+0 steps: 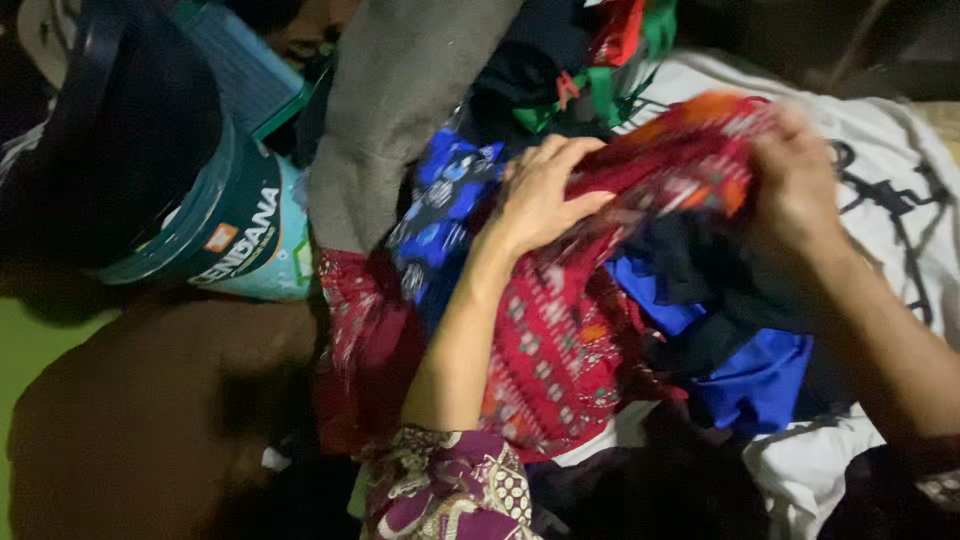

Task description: The person buttons a light blue shirt, places it on a hanger, and hangs it in a wardrobe. They then repeat the process with a patterned top and a red patterned top, placing each on a hanger and hanging them in the wardrobe.

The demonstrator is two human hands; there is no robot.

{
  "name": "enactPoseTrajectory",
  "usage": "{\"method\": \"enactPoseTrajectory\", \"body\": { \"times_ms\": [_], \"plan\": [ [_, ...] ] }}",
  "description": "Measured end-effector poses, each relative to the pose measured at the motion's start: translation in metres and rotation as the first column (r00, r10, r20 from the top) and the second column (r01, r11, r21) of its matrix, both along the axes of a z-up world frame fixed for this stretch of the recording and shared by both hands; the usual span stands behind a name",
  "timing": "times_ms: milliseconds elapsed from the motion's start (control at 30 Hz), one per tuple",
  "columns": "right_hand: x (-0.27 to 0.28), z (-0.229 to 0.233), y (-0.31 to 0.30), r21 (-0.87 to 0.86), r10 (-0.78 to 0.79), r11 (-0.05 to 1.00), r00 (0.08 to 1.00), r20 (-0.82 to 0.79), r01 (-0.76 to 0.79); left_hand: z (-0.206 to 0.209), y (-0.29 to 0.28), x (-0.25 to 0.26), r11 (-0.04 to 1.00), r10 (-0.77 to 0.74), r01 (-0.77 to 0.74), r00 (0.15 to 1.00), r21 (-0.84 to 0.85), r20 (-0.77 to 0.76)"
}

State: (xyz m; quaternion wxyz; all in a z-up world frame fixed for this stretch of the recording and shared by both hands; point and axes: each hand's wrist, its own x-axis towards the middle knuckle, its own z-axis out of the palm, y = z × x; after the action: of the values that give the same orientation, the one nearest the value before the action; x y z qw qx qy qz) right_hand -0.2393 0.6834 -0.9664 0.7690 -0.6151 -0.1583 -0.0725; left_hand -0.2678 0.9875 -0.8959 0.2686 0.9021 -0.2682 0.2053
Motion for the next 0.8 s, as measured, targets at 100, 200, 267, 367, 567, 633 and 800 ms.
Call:
{"method": "enactPoseTrajectory", "body": {
  "times_ms": [100,200,267,367,567,633,800],
  "plan": [
    [0.016,0.028,-0.038,0.108,-0.133,0.985,0.991,0.003,0.132,-0.004,0.009,0.008,1.0,-0.013,0.013,0.988,0.002,-0.156],
    [0.025,0.049,-0.082,0.11,-0.257,0.962,0.965,0.046,0.251,-0.011,0.007,0.013,0.978,0.089,0.003,0.899,0.209,-0.429],
    [0.028,0.053,-0.111,0.093,-0.325,0.943,0.944,0.053,0.32,-0.015,0.001,0.014,0.918,0.245,-0.039,0.839,0.395,-0.486],
    [0.035,0.05,-0.163,-0.005,-0.398,0.917,0.916,0.041,0.399,-0.023,-0.008,0.022,0.905,0.24,-0.041,0.87,0.423,-0.43],
    [0.021,-0.003,-0.265,-0.534,-0.516,0.749,0.851,-0.095,0.394,-0.058,-0.071,0.049,0.932,0.122,-0.008,0.948,0.363,-0.295],
    [0.007,-0.036,-0.267,-0.753,-0.516,0.607,0.847,-0.132,0.252,-0.068,-0.088,0.055,0.961,0.103,-0.014,0.945,0.277,-0.311],
    [-0.014,-0.079,-0.164,-0.986,-0.263,-0.158,0.96,0.1,0.06,-0.074,-0.095,0.081,0.99,0.121,-0.132,0.975,-0.048,-0.187]
  ]
}}
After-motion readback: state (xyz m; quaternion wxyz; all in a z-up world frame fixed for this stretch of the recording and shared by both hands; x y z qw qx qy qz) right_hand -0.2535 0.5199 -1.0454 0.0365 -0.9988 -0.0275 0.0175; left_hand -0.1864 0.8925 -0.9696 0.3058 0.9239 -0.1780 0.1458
